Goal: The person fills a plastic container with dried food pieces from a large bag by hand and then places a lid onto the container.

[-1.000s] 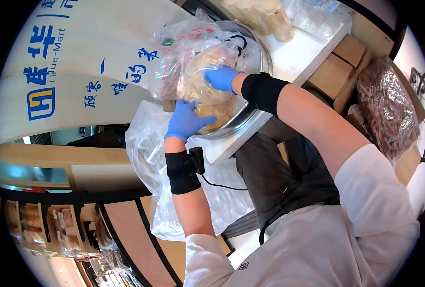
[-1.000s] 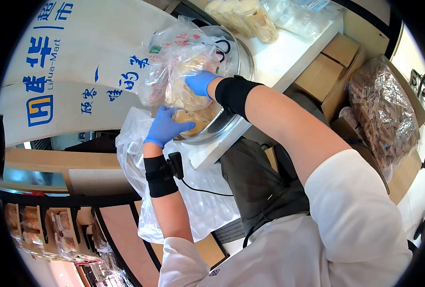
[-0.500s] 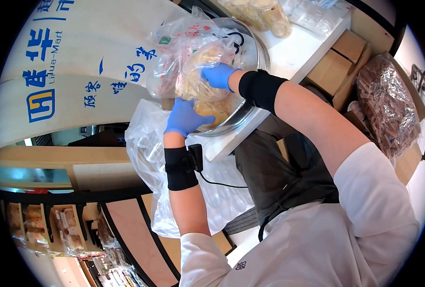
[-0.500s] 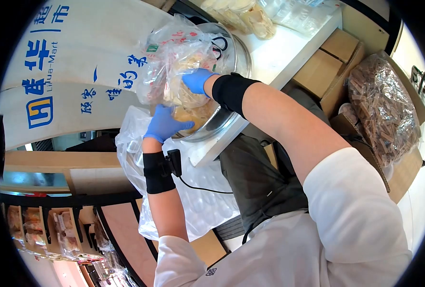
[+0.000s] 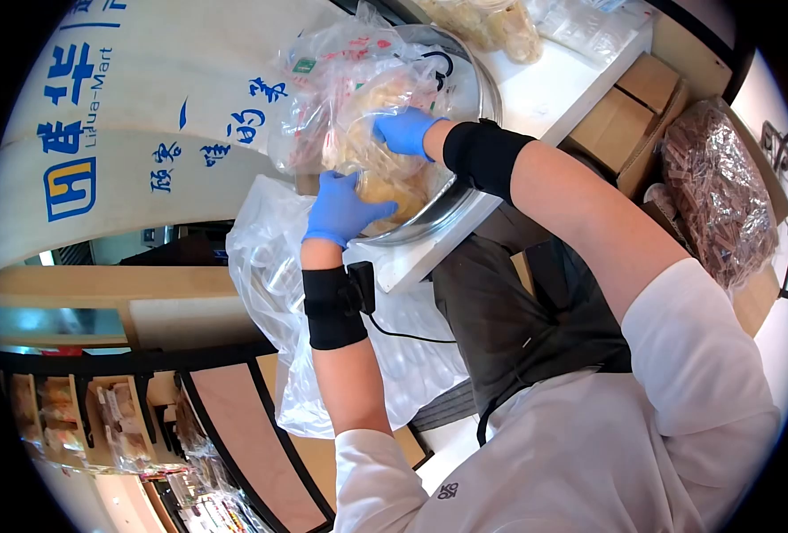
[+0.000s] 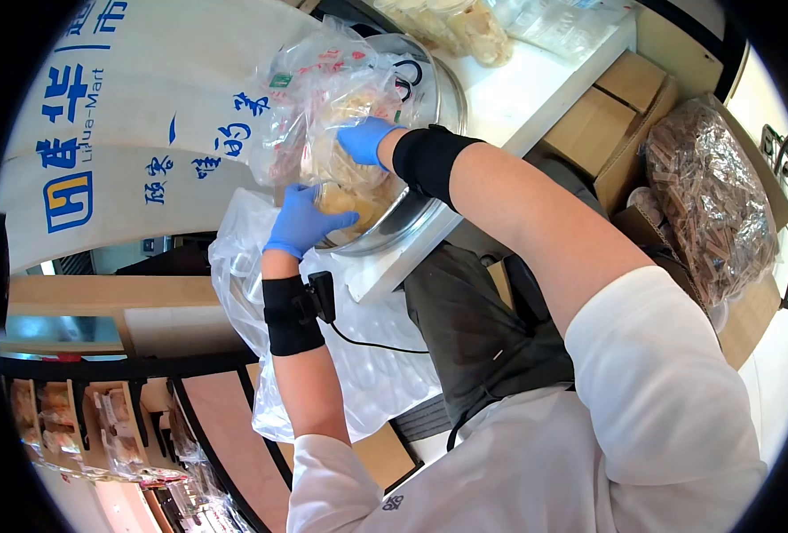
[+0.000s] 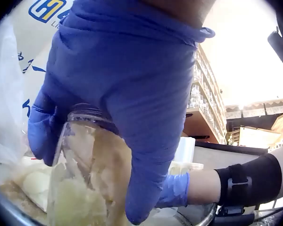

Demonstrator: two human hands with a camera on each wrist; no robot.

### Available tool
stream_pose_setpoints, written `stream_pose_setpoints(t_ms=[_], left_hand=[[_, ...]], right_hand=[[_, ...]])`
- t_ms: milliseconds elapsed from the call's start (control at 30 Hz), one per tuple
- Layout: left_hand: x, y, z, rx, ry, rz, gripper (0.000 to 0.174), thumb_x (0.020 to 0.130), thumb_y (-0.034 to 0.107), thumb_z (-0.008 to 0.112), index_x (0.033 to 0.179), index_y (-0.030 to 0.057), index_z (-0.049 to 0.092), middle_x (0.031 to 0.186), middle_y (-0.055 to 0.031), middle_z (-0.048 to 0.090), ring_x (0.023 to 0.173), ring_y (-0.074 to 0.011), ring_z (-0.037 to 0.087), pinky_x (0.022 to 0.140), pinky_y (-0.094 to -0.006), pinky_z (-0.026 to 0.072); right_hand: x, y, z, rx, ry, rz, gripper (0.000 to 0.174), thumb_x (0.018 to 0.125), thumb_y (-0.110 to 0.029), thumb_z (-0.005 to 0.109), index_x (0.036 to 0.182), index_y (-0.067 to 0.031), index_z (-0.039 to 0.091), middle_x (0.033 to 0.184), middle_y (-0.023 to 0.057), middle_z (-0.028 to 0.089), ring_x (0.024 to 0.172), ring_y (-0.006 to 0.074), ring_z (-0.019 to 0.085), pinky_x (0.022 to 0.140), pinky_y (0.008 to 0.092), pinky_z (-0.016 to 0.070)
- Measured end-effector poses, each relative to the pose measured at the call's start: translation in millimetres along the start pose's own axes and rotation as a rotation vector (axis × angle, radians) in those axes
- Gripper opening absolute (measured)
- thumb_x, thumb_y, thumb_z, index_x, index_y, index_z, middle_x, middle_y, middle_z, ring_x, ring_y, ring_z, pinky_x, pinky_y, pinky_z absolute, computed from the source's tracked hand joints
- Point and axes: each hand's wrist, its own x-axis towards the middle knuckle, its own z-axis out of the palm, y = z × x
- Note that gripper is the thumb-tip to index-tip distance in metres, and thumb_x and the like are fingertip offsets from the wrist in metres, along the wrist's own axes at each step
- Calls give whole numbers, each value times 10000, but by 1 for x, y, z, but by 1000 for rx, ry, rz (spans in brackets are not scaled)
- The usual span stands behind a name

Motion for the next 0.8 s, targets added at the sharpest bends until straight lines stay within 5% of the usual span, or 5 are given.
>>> stream_pose_setpoints(t_ms=[100, 267, 567, 800], left_hand=[[5, 2, -1, 55, -103, -8, 813, 544, 507, 810, 1144, -8, 618, 1204, -278, 480, 1064, -374, 544, 918, -401, 458], [-6, 16, 6, -208, 251, 16, 696, 552, 372, 866, 1073, 11, 577, 1094, -188, 544, 995, -339, 569, 853, -387, 474], [0, 5, 18, -97, 355, 136, 705, 573, 356, 861, 1112, -3, 584, 1132, -210, 529, 1039, -348, 549, 880, -387, 465], [10, 0, 3, -7, 63, 42, 786, 576, 502, 801, 1153, 5, 608, 1177, -276, 483, 1115, -383, 504, 915, -402, 460]], right_hand=[[1, 0, 2, 21, 32, -17, 131, 801, -89, 559, 918, -92, 617, 1006, 132, 634, 915, 327, 618, 783, 396, 486], [0, 0, 2, 50, 62, 13, 126, 820, -131, 553, 919, -90, 619, 1004, 142, 631, 904, 335, 618, 784, 400, 486], [-5, -10, -12, 17, -34, 57, 253, 863, -173, 522, 1065, -83, 646, 1024, 192, 652, 923, 351, 647, 805, 415, 517], [-2, -6, -8, 24, -38, 54, 252, 871, -190, 513, 1065, -102, 647, 1048, 181, 646, 936, 351, 641, 810, 415, 510]])
